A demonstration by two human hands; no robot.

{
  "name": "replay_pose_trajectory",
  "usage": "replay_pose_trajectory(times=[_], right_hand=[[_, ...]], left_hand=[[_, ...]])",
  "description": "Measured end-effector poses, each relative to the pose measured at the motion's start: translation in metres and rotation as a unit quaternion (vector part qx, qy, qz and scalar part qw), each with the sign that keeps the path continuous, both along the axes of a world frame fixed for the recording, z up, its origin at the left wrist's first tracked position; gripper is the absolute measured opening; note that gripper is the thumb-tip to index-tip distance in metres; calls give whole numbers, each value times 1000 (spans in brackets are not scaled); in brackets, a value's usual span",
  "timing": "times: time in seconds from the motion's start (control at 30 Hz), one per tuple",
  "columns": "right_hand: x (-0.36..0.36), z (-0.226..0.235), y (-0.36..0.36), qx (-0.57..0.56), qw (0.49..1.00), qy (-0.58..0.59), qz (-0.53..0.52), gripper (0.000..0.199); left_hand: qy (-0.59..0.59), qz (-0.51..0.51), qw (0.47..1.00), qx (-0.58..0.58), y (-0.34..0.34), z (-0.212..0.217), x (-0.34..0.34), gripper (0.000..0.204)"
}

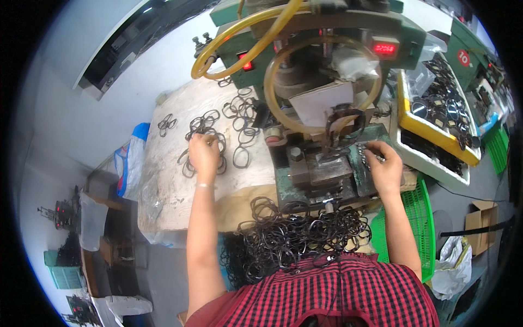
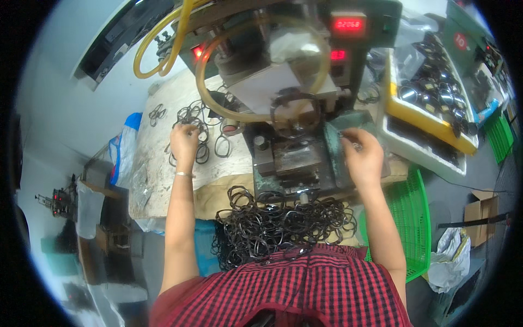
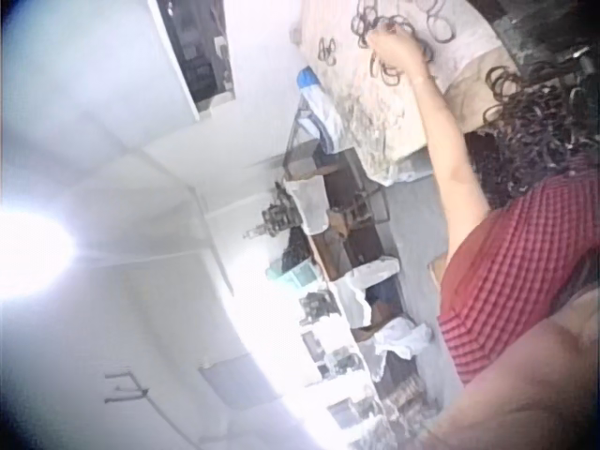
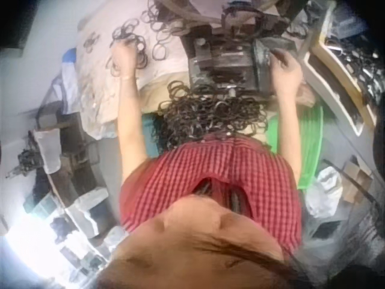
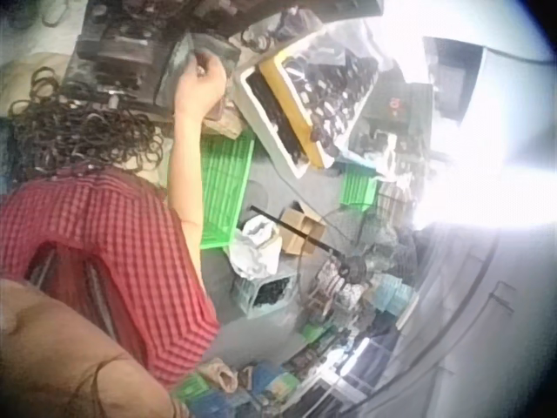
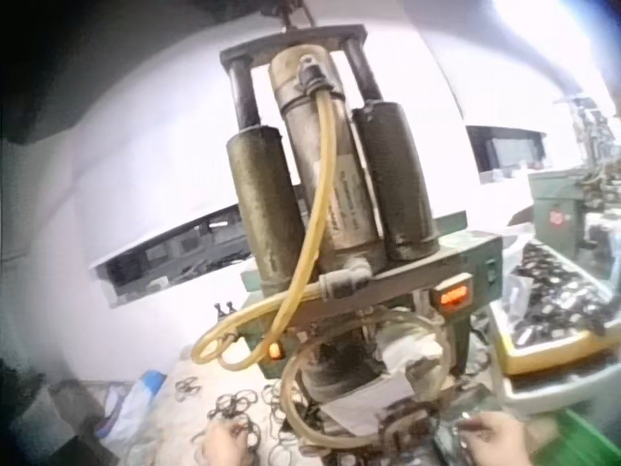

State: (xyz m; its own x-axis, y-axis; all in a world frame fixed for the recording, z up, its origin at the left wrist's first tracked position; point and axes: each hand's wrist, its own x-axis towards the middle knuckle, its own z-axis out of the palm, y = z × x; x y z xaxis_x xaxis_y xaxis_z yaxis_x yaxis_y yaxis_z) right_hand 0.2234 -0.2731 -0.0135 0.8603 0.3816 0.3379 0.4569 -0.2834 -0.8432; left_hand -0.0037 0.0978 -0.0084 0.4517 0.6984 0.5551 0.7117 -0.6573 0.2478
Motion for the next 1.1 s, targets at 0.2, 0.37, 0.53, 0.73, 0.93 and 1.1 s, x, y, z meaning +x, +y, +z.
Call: replay_pose_trajectory(times=[0.2,0.37,0.53,0.73,0.93,1.1], right_hand=[[4,-17,-34,-52,996,-22,-71,15],[-3,-33,-83,36,996,48,-70,15],[-32,22,-49,107,986,103,80,16],[-38,42,34,145,966,127,174,27],[-42,27,42,254,929,195,186,41],[-58,53,47,264,909,246,206,45]], left_hand=[[124,72,987,-73,19,-63,11,13],[45,-9,996,-74,-30,-38,-41,17],[-288,-135,901,-296,-71,6,-41,8],[-381,-187,801,-423,-106,6,-8,9],[-418,-176,805,-383,-133,25,4,7],[-496,-268,775,-286,-166,85,6,9]])
